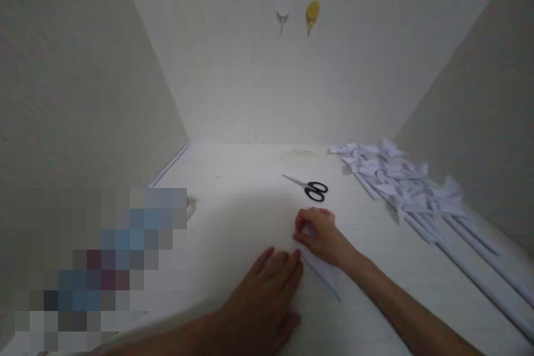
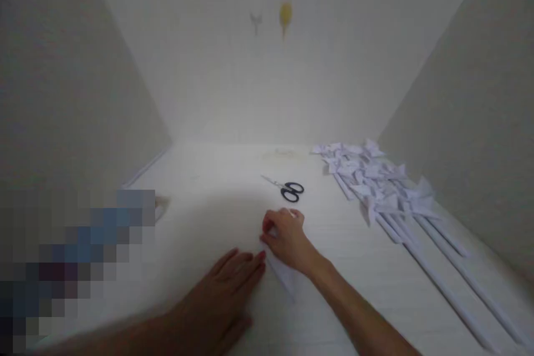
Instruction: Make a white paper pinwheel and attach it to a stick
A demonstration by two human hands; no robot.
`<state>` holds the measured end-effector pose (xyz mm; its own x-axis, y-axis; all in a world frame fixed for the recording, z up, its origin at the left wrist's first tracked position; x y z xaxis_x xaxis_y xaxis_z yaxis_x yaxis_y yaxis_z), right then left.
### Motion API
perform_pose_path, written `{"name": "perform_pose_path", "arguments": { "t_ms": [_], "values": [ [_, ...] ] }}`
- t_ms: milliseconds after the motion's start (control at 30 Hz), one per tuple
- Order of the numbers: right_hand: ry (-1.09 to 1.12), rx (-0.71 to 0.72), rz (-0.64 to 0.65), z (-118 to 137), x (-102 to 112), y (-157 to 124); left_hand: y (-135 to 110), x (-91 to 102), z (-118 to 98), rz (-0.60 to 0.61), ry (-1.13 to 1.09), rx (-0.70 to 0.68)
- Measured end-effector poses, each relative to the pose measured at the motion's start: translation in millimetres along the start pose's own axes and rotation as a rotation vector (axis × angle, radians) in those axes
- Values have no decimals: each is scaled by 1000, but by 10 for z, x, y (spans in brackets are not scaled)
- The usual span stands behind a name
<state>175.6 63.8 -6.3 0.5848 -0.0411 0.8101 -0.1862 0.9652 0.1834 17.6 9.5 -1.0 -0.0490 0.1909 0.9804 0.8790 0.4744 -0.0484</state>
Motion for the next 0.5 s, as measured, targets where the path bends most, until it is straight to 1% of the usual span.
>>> {"name": "perform_pose_path", "arguments": {
  "t_ms": [200,500],
  "values": [
    [-2,6,-42,68,2,-30,-26,4,-37,-45,-6,6],
    [-26,35,-31,101,30,-21,-51,24,-36,-77,-30,8]
  ]
}}
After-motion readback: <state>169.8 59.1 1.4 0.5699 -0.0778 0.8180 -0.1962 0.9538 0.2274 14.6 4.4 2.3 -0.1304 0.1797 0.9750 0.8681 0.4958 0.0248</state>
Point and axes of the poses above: each hand's wrist, its own y-axis towards the middle knuckle, its own x-axis out of the back of the hand, z = x × y, the point moved 2 cm from there along y, towards the middle knuckle
